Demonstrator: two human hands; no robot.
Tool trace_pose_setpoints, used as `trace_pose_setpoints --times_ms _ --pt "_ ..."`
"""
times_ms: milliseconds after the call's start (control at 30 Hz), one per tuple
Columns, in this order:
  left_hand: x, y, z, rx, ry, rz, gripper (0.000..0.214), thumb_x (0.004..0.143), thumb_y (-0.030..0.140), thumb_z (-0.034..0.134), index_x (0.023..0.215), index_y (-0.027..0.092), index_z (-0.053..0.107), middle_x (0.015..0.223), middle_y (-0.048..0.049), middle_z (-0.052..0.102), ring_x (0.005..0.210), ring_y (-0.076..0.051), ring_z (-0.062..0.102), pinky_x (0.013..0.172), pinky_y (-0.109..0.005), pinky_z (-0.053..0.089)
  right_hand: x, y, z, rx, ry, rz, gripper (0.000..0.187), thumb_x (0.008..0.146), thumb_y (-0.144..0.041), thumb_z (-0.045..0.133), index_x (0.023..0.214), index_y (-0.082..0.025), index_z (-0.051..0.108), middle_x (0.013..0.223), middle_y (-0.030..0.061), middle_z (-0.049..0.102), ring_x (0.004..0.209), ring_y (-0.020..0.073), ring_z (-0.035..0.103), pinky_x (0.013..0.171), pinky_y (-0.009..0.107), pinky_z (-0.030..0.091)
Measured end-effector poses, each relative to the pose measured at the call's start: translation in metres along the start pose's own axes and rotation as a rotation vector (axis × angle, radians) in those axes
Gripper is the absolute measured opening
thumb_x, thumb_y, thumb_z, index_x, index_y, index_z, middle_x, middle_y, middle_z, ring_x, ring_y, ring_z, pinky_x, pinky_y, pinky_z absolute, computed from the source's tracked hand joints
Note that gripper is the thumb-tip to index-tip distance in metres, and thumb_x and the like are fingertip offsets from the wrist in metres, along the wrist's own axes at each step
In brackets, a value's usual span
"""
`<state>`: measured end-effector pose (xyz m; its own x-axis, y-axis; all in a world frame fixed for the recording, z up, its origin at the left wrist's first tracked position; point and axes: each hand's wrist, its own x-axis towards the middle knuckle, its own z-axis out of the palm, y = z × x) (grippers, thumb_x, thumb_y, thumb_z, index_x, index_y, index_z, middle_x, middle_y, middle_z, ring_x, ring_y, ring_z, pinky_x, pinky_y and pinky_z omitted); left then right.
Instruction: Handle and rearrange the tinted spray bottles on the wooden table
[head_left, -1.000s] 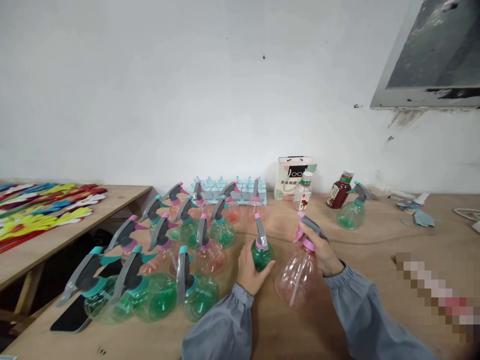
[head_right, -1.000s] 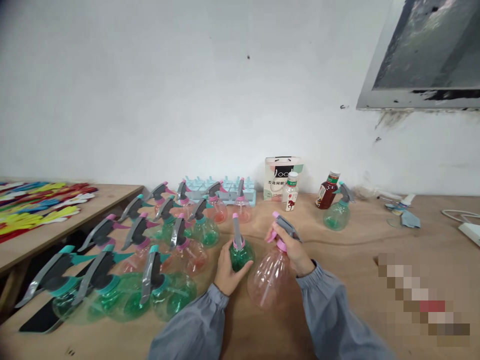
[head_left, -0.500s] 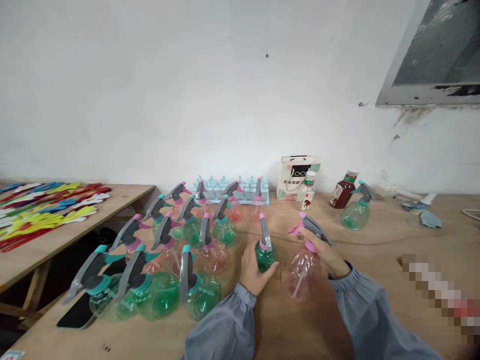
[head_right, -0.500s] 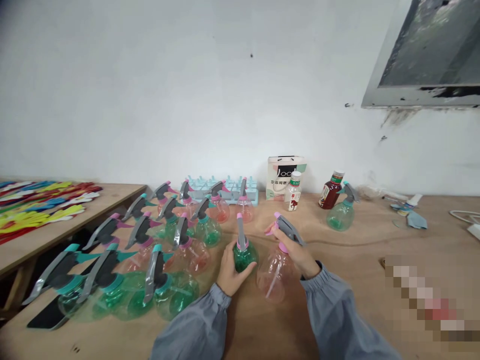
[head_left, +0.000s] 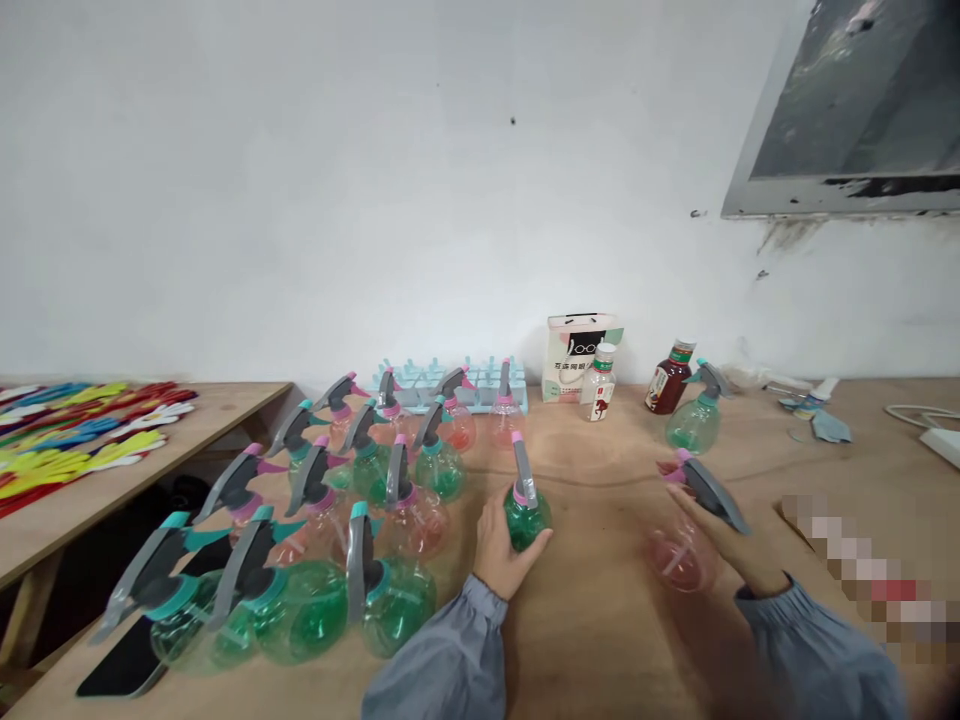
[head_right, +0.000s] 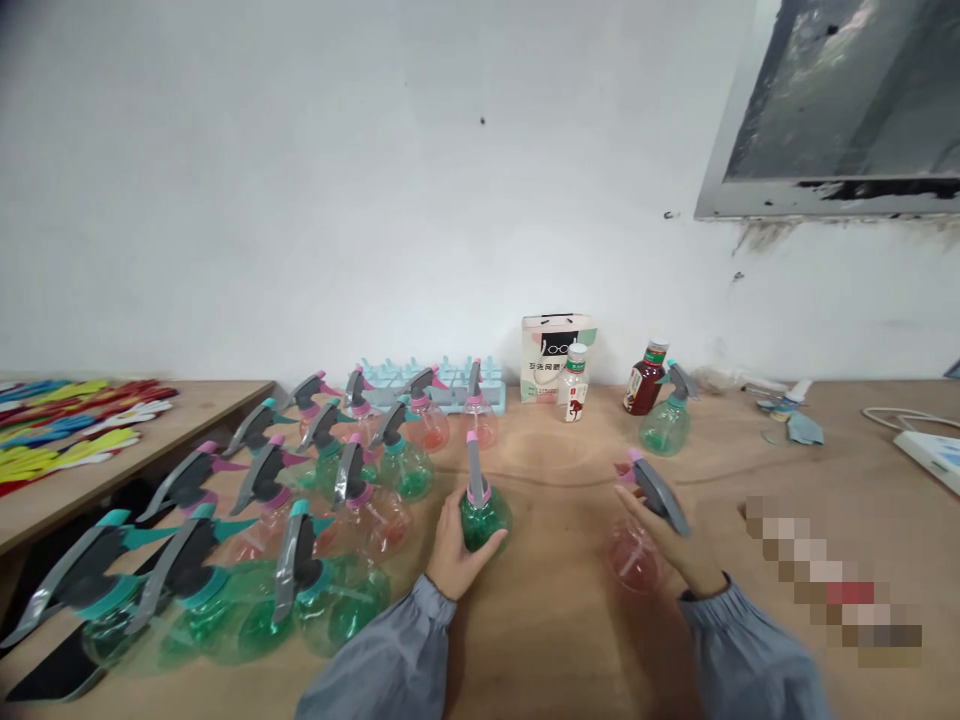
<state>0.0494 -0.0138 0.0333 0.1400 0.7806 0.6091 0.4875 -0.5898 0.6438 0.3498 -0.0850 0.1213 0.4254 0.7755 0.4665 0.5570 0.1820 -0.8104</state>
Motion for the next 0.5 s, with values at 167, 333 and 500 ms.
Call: trace_pose_setpoints --times_ms 167,333,500 --pt "0.001 -0.001 0.0 0.002 -0.009 0.011 0.068 0.079 0.041 0.072 0.136 0.018 0.042 0.127 -0.0161 0.06 0.119 -0.032 0.06 0.102 -0.053 0.047 -0.008 0.033 -0.031 -0.124 0.04 0.018 0.04 0.066 -0.056 0.075 0.09 -0.024 0.072 0.082 0.0059 0.075 0.078 0.0269 0.071 0.068 0.039 0.061" --pt "0.001 -0.004 0.001 0.017 -0.012 0.024 0.069 0.079 0.041 0.072 0.136 0.018 0.041 0.126 -0.016 0.06 0.118 -0.032 0.06 0.1 -0.053 0.048 -0.028 0.044 -0.046 -0.251 -0.101 0.012 0.047 0.064 -0.052 0.079 0.104 -0.029 0.069 0.089 0.004 0.074 0.093 0.0306 0.071 0.078 0.042 0.06" --pt "0.001 -0.004 0.002 0.003 0.005 0.047 0.068 0.079 0.04 0.072 0.136 0.019 0.041 0.126 -0.0155 0.061 0.118 -0.032 0.06 0.099 -0.052 0.049 -0.022 0.08 -0.072 -0.235 0.022 0.212 0.053 0.057 -0.064 0.075 0.089 -0.023 0.064 0.082 0.009 0.07 0.077 0.0306 0.069 0.066 0.044 0.058"
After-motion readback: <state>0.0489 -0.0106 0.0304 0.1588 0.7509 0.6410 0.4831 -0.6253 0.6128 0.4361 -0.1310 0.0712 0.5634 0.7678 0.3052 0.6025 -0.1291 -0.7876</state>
